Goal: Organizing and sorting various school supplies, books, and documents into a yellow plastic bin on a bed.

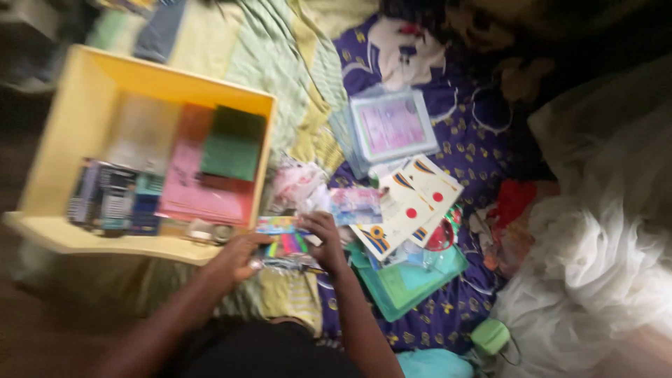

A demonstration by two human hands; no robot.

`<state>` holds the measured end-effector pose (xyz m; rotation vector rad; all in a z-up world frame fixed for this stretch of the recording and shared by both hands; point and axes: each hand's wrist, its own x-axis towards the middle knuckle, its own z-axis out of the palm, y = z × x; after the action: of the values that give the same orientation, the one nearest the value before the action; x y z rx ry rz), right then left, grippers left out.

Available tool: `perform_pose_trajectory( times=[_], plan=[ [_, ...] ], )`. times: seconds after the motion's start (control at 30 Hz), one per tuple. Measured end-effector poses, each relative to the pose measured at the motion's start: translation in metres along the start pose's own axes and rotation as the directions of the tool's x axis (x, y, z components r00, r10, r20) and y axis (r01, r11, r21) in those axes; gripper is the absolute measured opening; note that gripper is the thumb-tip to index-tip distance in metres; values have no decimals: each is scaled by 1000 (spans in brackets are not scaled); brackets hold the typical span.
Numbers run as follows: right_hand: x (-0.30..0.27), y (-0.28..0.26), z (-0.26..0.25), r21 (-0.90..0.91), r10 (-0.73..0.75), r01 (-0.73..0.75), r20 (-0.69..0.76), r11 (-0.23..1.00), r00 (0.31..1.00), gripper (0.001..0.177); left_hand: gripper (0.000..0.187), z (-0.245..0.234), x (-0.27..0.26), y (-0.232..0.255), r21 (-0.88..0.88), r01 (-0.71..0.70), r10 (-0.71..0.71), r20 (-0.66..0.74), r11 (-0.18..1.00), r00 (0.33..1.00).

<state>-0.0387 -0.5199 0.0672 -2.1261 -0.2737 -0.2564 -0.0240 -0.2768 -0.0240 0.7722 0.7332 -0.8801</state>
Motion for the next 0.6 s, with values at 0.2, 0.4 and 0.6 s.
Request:
perform_pose_trajectory(
  times=[0.2,0.4,0.6],
  plan=[
    [6,-84,30,286,83,-73,-23,955,996,34,34,34,-123,71,-2,-121,112,379,993,919],
    [-32,-47,108,739,294,-173,-36,652,955,30,82,12,-205,116,190,-154,68,397,970,915],
    [-9,-116,131,703,295,-185,-36,686,955,19,51,-100,-127,106,379,-526,330,472,761,818]
  ],
)
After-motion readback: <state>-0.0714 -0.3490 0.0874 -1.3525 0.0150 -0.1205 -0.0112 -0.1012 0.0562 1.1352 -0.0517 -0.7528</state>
